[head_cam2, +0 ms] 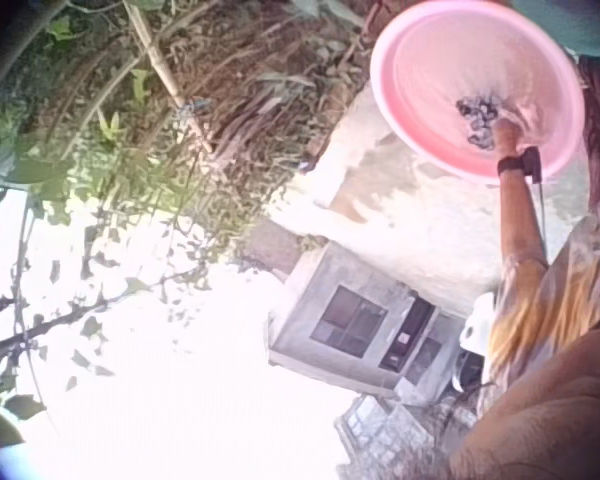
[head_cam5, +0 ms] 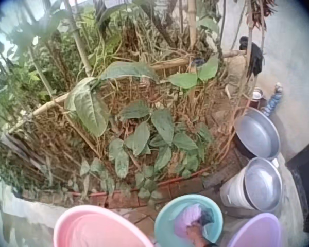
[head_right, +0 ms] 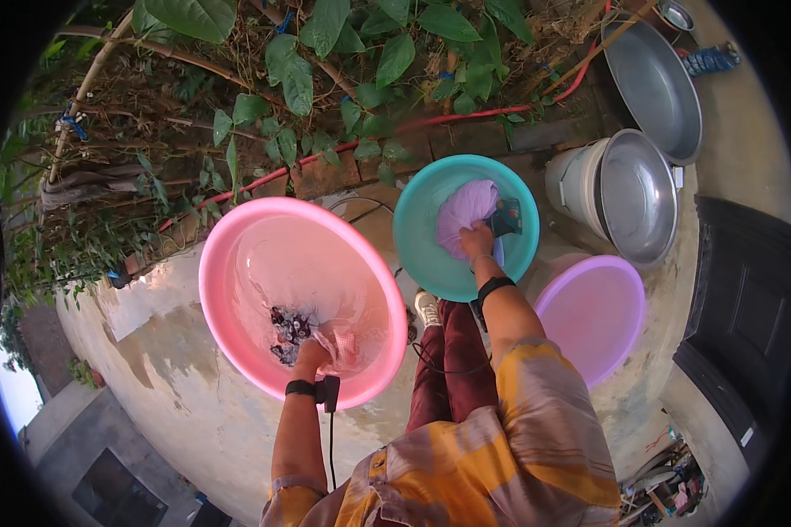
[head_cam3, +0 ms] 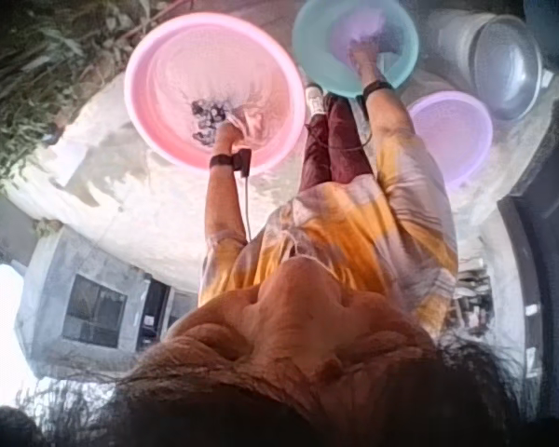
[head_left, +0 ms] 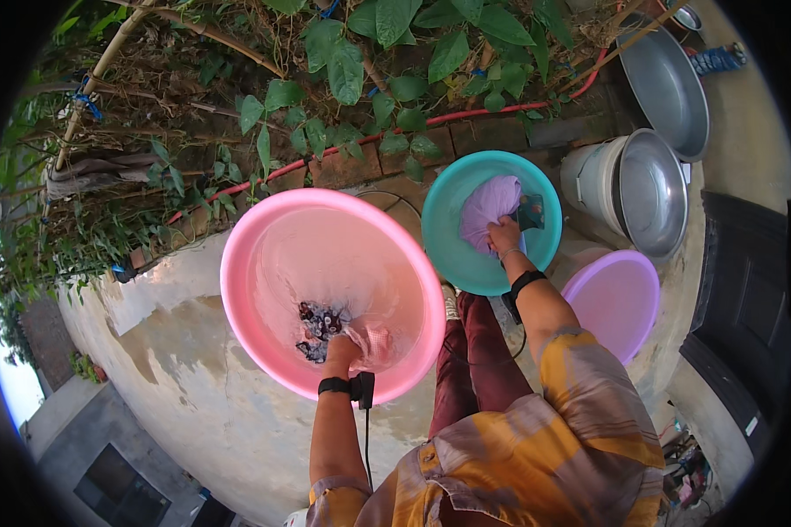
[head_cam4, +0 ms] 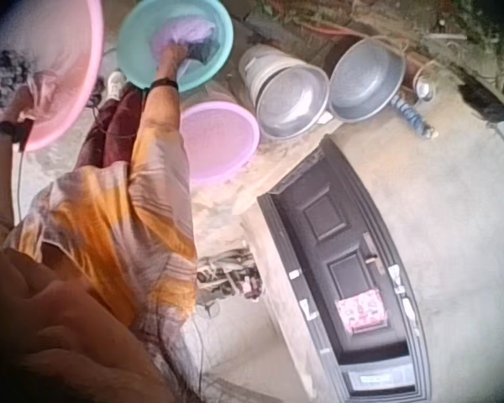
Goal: The person washes a shirt and patterned laundry items by hand in basins, hangs the shirt and laundry on hangers on an outdoor rack, hangs a towel on the rack, and wipes a door handle with a cloth.
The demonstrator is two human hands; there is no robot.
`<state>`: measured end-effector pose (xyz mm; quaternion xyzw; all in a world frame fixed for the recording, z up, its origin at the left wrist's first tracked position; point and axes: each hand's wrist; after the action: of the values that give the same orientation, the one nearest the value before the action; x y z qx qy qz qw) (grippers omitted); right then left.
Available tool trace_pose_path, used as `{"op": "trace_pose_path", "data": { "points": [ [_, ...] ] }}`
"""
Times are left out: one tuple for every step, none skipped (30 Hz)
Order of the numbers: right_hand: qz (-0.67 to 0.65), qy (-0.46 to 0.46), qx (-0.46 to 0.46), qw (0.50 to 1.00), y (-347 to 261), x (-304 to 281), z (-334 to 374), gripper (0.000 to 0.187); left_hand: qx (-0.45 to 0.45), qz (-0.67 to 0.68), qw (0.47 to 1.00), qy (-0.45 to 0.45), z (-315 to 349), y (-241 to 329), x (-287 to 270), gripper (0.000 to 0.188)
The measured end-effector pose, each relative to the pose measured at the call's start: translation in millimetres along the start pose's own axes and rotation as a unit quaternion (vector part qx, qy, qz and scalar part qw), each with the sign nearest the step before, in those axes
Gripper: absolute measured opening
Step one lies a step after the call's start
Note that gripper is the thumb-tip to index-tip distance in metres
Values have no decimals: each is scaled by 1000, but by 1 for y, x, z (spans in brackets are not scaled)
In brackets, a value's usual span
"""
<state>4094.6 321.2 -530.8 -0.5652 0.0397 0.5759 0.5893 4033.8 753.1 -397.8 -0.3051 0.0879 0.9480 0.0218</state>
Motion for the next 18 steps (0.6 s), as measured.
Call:
{"op": "trace_pose_path", "data": {
  "points": [
    [-122, -76, 87, 986, -40, 11, 47, 16, -9, 15, 999, 30, 35, -25, -3, 29],
    [-232, -136, 171, 948, -77, -2, 83, 18, -63, 95, 992, 58, 69, -34, -10, 26],
    [-233, -131, 162, 950, -95, -31, 90, 18, -89, 179, 976, 90, 82, -22, -21, 23],
    [-252, -121, 181, 943, -106, -59, 96, 19, -115, 206, 963, 134, 95, -5, -33, 19],
    [-272, -113, 200, 935, -118, -83, 102, 21, -99, 277, 946, 137, 102, -6, -24, 22],
    [-272, -111, 192, 936, -126, -103, 109, 21, -68, 257, 947, 183, 111, -1, -26, 24],
    [-289, -128, 166, 934, -134, -120, 116, 21, -41, 235, 944, 228, 122, 4, -27, 27],
    [-304, -146, 141, 931, -142, -135, 125, 22, -37, 216, 938, 268, 133, 8, -27, 30],
    [-305, -149, 133, 931, -156, -148, 137, 22, -51, 228, 931, 282, 147, 17, -37, 32],
    [-354, -156, 119, 914, -170, -162, 149, 23, -52, 221, 920, 319, 156, 18, -32, 32],
    [-402, -163, 106, 895, -183, -174, 161, 24, -54, 215, 908, 356, 165, 20, -27, 33],
    [-423, -169, 91, 886, -193, -184, 169, 24, -62, 221, 891, 392, 176, 28, -31, 37],
    [-421, -173, 84, 887, -203, -195, 178, 24, -59, 229, 882, 409, 183, 30, -36, 43],
    [-437, -168, 74, 881, -213, -207, 189, 25, -58, 235, 873, 423, 194, 33, -39, 44],
    [-454, -159, 60, 875, -222, -222, 197, 25, -53, 241, 864, 439, 206, 42, -47, 44],
    [-457, -167, 52, 872, -227, -233, 206, 24, -58, 246, 861, 442, 217, 46, -52, 44],
    [-453, -173, 48, 873, -233, -243, 216, 24, -38, 276, 852, 443, 226, 50, -58, 44],
    [-459, -182, 28, 869, -247, -257, 229, 23, -18, 305, 841, 446, 233, 53, -65, 43]
  ]
}}
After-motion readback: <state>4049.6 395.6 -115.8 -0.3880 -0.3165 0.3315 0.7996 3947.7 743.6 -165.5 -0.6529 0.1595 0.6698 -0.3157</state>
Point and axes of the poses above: each hand's wrist, its own z-axis away from the middle knuckle, its own x-axis out of the palm, y = z × x, and after that the axes turned 7 degrees about y, right-handed
